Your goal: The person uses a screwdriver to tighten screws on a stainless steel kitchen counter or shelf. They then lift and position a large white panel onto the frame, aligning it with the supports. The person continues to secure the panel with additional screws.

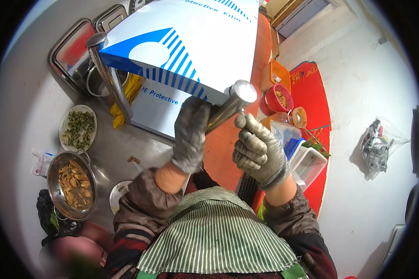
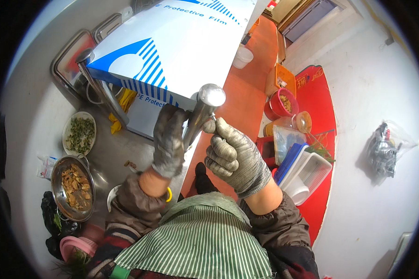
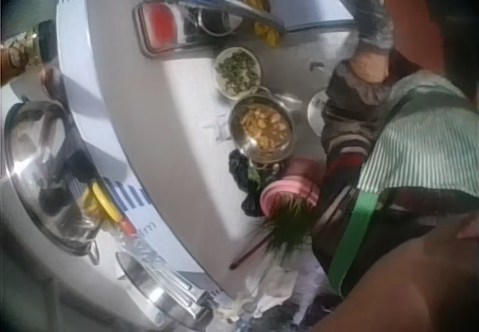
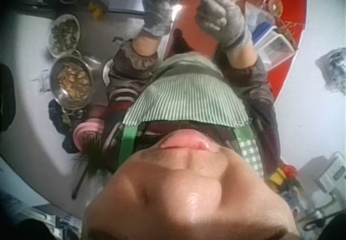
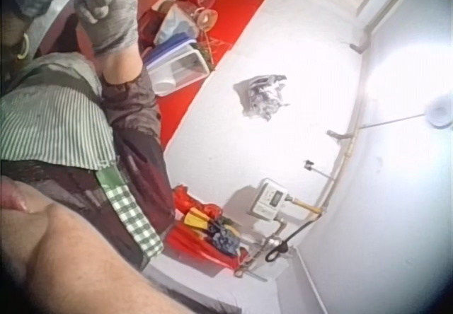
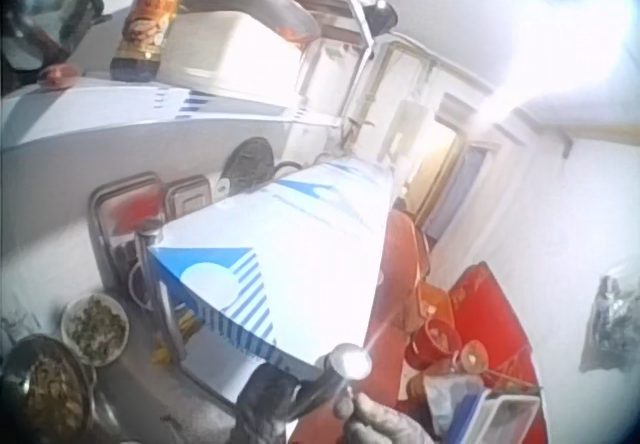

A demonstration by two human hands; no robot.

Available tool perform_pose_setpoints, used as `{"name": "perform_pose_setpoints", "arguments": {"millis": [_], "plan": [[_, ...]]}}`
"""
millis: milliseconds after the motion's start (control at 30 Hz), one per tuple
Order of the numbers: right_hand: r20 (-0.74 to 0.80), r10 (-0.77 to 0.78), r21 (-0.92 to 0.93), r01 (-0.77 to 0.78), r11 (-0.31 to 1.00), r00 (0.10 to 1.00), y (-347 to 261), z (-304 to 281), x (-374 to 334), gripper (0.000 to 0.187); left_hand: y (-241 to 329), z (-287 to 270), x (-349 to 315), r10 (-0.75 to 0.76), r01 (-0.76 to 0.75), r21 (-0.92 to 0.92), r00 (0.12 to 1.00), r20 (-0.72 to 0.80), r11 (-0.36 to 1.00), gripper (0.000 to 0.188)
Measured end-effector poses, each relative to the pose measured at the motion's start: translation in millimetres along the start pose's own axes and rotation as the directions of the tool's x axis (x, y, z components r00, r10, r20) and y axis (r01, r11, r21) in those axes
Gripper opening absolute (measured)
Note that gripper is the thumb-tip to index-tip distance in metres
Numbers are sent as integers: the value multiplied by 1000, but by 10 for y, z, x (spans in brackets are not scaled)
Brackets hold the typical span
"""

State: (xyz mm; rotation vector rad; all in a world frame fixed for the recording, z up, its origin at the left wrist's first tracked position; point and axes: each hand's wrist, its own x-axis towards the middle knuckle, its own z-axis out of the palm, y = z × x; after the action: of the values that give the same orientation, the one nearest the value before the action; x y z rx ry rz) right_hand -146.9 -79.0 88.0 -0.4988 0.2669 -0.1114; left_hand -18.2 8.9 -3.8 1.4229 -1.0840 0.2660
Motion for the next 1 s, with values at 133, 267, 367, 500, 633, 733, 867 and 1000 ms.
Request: {"name": "perform_pose_setpoints", "arguments": {"millis": [133, 267, 367, 500, 633, 733, 867, 1000], "plan": [[-5, 29, -17, -29, 999, 1000, -22, 11, 17, 36, 305, 30, -90, -123, -16, -312, 899, -421, 950, 29], [62, 60, -11, -59, 998, 996, -45, 20, 34, 33, 281, -183, 303, 366, -329, 407, 930, -15, 852, 53], [59, 73, -36, -71, 997, 996, -79, 25, 26, 32, 309, -303, 542, 322, -391, 536, 920, 222, 748, 60], [34, 90, -42, -89, 995, 995, -126, -40, -5, 26, 342, -334, 582, 240, -432, 557, 891, 385, 709, 67], [122, 142, -8, -142, 990, 982, -176, -165, 6, 23, 296, -242, 560, 181, -312, 382, 922, 343, 870, 61], [234, 186, -48, -180, 983, 954, -228, -215, 53, 28, 297, -253, 588, 365, -458, 366, 882, 297, 810, 59], [178, 262, -179, -230, 957, 949, -322, -206, 50, 29, 387, -226, 602, 441, -501, 493, 864, 242, 711, 52], [126, 395, -285, -348, 893, 910, -428, -202, 96, 29, 403, -213, 650, 498, -578, 474, 815, 296, 665, 47]]}}
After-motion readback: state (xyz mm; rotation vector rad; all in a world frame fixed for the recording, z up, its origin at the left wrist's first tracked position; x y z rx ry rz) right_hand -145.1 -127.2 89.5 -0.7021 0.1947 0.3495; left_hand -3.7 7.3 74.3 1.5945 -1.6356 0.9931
